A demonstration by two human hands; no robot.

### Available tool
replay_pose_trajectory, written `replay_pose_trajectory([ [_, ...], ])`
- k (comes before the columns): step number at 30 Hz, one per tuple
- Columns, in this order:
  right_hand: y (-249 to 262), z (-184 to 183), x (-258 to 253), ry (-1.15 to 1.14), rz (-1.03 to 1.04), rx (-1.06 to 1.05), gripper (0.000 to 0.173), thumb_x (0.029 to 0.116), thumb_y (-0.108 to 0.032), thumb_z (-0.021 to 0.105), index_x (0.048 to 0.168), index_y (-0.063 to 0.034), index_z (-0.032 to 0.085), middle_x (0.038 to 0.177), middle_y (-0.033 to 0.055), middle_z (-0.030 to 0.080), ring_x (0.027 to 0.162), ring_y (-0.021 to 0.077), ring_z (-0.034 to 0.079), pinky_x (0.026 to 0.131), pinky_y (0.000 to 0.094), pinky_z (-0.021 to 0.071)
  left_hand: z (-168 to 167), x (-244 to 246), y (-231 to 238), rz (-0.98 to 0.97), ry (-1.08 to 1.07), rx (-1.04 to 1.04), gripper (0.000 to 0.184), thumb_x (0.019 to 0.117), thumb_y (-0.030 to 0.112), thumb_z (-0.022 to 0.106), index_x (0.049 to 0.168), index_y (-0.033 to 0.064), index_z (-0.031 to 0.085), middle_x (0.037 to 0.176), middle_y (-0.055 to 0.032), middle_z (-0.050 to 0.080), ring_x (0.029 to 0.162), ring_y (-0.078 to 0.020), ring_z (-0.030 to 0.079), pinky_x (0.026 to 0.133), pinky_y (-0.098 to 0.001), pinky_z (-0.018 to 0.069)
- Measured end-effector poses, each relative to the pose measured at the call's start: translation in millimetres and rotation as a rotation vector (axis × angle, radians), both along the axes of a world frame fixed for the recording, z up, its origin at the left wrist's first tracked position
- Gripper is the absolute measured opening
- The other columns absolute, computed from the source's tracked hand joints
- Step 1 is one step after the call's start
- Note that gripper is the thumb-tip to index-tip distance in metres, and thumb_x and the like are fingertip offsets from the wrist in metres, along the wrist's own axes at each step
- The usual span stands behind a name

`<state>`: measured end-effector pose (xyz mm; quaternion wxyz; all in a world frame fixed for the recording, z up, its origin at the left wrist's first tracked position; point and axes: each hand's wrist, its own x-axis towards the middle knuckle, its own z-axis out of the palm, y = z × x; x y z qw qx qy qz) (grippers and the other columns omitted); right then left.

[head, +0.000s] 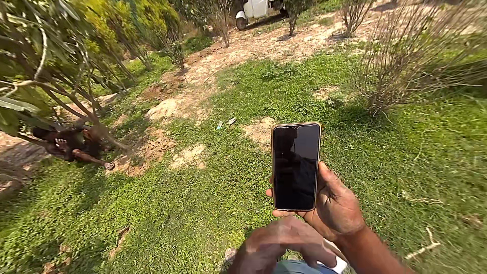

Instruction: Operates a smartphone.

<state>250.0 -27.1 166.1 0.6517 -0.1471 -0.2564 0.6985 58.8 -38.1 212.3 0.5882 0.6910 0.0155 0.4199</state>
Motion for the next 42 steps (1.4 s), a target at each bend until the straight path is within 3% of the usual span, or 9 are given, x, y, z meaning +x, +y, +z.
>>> replay_pose_trajectory([
  [3, -0.6, 0.6, 3.0, 0.012, 0.002, -0.004, 0.060, 0.1079, -0.062, 0.030, 0.144, -0.0217, 0.055, 0.136, 0.0203, 0.062, 0.118, 0.0418, 0.067, 0.085, 0.0652, 0.0603, -27.1, -8.1, 23.5, 0.516, 0.119, 0.037, 0.045, 0.0908, 0.047, 0.074, 0.119, 0.0127, 0.067, 0.105, -0.0051, 0.070, 0.091, -0.0173, 0.069, 0.080, -0.0331, 0.0603],
  [6, -0.1, 0.1, 2.5, 0.019, 0.008, -0.018, 0.061, 0.1074, -0.064, 0.030, 0.144, -0.0206, 0.055, 0.136, 0.0214, 0.062, 0.118, 0.0427, 0.067, 0.084, 0.0649, 0.0605, -40.5, -6.7, 35.1, 0.770, 0.264, -0.014, 0.049, 0.0893, 0.042, 0.076, 0.128, 0.0154, 0.063, 0.119, -0.0041, 0.067, 0.106, -0.0227, 0.067, 0.088, -0.0382, 0.0605],
  [8, 0.4, -0.7, 0.8, 0.018, 0.011, -0.029, 0.063, 0.1074, -0.064, 0.028, 0.144, -0.0203, 0.055, 0.136, 0.0201, 0.063, 0.119, 0.0412, 0.067, 0.085, 0.0643, 0.0603, -46.4, -6.2, 38.8, 0.734, 0.321, -0.083, 0.057, 0.0892, 0.039, 0.075, 0.138, 0.0157, 0.057, 0.133, -0.0067, 0.061, 0.119, -0.0282, 0.062, 0.094, -0.0444, 0.0594],
  [11, 1.5, -1.4, -2.3, -0.005, -0.008, -0.027, 0.062, 0.1080, -0.064, 0.027, 0.143, -0.0216, 0.056, 0.133, 0.0151, 0.065, 0.116, 0.0336, 0.068, 0.086, 0.0594, 0.0609, -50.7, -1.1, 40.0, 0.630, 0.327, -0.171, 0.059, 0.0887, 0.028, 0.074, 0.144, 0.0180, 0.054, 0.137, -0.0081, 0.059, 0.119, -0.0309, 0.063, 0.091, -0.0493, 0.0611],
  [18, 3.5, -2.4, -1.1, -0.018, -0.009, 0.018, 0.058, 0.1090, -0.061, 0.028, 0.142, -0.0221, 0.055, 0.132, 0.0136, 0.065, 0.117, 0.0310, 0.068, 0.088, 0.0568, 0.0611, -50.2, 12.1, 43.8, 0.646, 0.300, -0.196, 0.050, 0.0907, 0.016, 0.068, 0.139, 0.0145, 0.055, 0.122, -0.0098, 0.066, 0.102, -0.0294, 0.069, 0.081, -0.0475, 0.0644],
  [28, 7.6, -8.7, 6.4, -0.033, -0.034, 0.006, 0.056, 0.1083, -0.061, 0.032, 0.142, -0.0230, 0.056, 0.133, 0.0146, 0.065, 0.118, 0.0312, 0.067, 0.092, 0.0565, 0.0593, -57.9, 26.9, 51.0, 0.692, 0.285, -0.190, 0.051, 0.0870, 0.009, 0.070, 0.136, 0.0109, 0.055, 0.112, -0.0114, 0.067, 0.093, -0.0299, 0.072, 0.075, -0.0480, 0.0672],
  [35, 7.3, -13.5, 11.0, -0.013, -0.024, -0.002, 0.057, 0.1093, -0.059, 0.030, 0.143, -0.0216, 0.056, 0.133, 0.0196, 0.064, 0.117, 0.0365, 0.068, 0.089, 0.0600, 0.0604, -58.2, 27.0, 47.6, 0.609, 0.218, -0.298, 0.054, 0.0857, 0.009, 0.067, 0.136, -0.0011, 0.049, 0.114, -0.0178, 0.065, 0.097, -0.0319, 0.071, 0.078, -0.0483, 0.0659],
  [38, 6.2, -14.5, 11.9, 0.004, -0.021, -0.009, 0.057, 0.1088, -0.059, 0.031, 0.143, -0.0213, 0.057, 0.134, 0.0195, 0.064, 0.118, 0.0355, 0.067, 0.091, 0.0598, 0.0595, -56.2, 27.4, 45.5, 0.610, 0.216, -0.300, 0.055, 0.0854, 0.010, 0.068, 0.135, -0.0042, 0.049, 0.114, -0.0172, 0.066, 0.097, -0.0281, 0.070, 0.080, -0.0414, 0.0639],
  [42, 2.7, -16.0, 13.2, 0.025, -0.010, 0.003, 0.057, 0.1085, -0.059, 0.033, 0.142, -0.0189, 0.058, 0.133, 0.0216, 0.065, 0.116, 0.0380, 0.068, 0.087, 0.0600, 0.0614, -53.8, 26.9, 45.5, 0.598, 0.205, -0.274, 0.056, 0.0864, 0.015, 0.071, 0.134, -0.0052, 0.048, 0.113, -0.0164, 0.065, 0.096, -0.0269, 0.069, 0.082, -0.0405, 0.0632],
])
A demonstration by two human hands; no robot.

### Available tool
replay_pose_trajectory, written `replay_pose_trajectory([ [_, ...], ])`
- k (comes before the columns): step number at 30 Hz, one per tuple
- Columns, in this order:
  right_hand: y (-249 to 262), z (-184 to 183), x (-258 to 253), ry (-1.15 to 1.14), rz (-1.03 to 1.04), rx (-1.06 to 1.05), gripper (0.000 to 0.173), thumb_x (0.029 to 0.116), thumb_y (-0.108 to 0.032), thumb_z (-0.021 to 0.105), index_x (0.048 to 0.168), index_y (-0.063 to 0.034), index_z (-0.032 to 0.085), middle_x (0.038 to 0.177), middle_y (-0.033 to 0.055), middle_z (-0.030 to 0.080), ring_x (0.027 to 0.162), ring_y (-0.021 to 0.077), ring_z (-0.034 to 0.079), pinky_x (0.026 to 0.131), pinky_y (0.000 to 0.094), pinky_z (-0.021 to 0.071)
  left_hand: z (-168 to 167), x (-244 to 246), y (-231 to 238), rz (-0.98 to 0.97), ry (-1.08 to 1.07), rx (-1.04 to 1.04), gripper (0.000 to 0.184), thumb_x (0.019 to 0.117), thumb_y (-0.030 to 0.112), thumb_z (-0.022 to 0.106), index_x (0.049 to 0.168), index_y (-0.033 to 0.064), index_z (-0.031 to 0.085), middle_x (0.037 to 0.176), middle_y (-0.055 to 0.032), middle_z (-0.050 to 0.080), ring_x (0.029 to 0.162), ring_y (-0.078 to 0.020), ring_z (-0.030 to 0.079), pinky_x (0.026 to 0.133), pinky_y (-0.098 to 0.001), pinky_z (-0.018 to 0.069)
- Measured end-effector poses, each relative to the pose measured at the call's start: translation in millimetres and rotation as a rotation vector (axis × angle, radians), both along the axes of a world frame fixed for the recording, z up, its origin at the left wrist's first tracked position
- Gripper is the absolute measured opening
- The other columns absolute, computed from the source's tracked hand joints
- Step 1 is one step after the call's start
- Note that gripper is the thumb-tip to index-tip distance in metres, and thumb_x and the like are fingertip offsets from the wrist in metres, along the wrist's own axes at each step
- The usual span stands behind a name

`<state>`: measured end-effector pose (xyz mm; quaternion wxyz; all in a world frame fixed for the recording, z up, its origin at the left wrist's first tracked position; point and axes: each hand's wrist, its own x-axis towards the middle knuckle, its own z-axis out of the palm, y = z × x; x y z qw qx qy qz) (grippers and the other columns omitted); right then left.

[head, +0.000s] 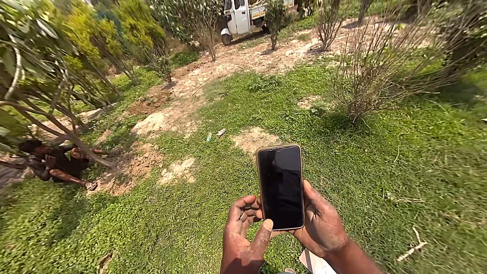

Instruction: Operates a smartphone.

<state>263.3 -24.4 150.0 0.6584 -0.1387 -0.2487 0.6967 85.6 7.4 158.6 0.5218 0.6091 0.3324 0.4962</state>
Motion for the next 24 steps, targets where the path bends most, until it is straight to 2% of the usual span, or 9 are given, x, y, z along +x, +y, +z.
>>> replay_pose_trajectory([
  [4, -3.5, -2.7, 1.7, 0.003, 0.019, 0.024, 0.058, 0.1090, -0.059, 0.032, 0.143, -0.0185, 0.056, 0.134, 0.0235, 0.063, 0.116, 0.0403, 0.068, 0.083, 0.0602, 0.0625, -1.7, -1.9, 0.9, -0.002, 0.013, 0.051, 0.057, 0.0869, 0.018, 0.072, 0.133, -0.0050, 0.048, 0.112, -0.0161, 0.067, 0.097, -0.0248, 0.069, 0.086, -0.0371, 0.0601],
  [14, -7.3, -5.8, 5.8, -0.019, -0.010, -0.022, 0.061, 0.1077, -0.062, 0.031, 0.145, -0.0195, 0.055, 0.135, 0.0264, 0.061, 0.117, 0.0464, 0.067, 0.084, 0.0663, 0.0602, -19.4, -20.0, -0.3, 0.037, 0.034, 0.032, 0.055, 0.0887, 0.019, 0.070, 0.132, -0.0060, 0.048, 0.113, -0.0161, 0.067, 0.101, -0.0275, 0.069, 0.085, -0.0382, 0.0615],
  [16, -6.9, -8.1, 6.7, -0.026, -0.009, -0.009, 0.061, 0.1071, -0.063, 0.033, 0.145, -0.0200, 0.055, 0.135, 0.0271, 0.061, 0.117, 0.0477, 0.067, 0.083, 0.0661, 0.0607, -24.7, -25.9, -2.4, 0.058, 0.041, -0.016, 0.054, 0.0890, 0.019, 0.070, 0.132, -0.0063, 0.049, 0.112, -0.0156, 0.067, 0.100, -0.0265, 0.070, 0.084, -0.0372, 0.0619],
  [21, -7.6, -10.4, -0.8, -0.071, -0.093, -0.015, 0.063, 0.1078, -0.063, 0.029, 0.143, -0.0184, 0.056, 0.131, 0.0265, 0.064, 0.111, 0.0450, 0.070, 0.074, 0.0605, 0.0640, -33.5, -36.7, -6.4, 0.103, 0.075, -0.089, 0.050, 0.0880, 0.009, 0.063, 0.132, -0.0083, 0.047, 0.112, -0.0153, 0.067, 0.098, -0.0248, 0.070, 0.083, -0.0363, 0.0619],
  [24, -9.9, -15.1, 1.6, -0.066, -0.105, 0.006, 0.063, 0.1075, -0.064, 0.028, 0.143, -0.0187, 0.055, 0.129, 0.0274, 0.065, 0.109, 0.0456, 0.070, 0.073, 0.0601, 0.0642, -56.9, -46.8, -3.0, 0.116, 0.163, -0.094, 0.048, 0.0880, 0.010, 0.066, 0.130, -0.0071, 0.051, 0.112, -0.0140, 0.067, 0.098, -0.0236, 0.070, 0.084, -0.0362, 0.0620],
])
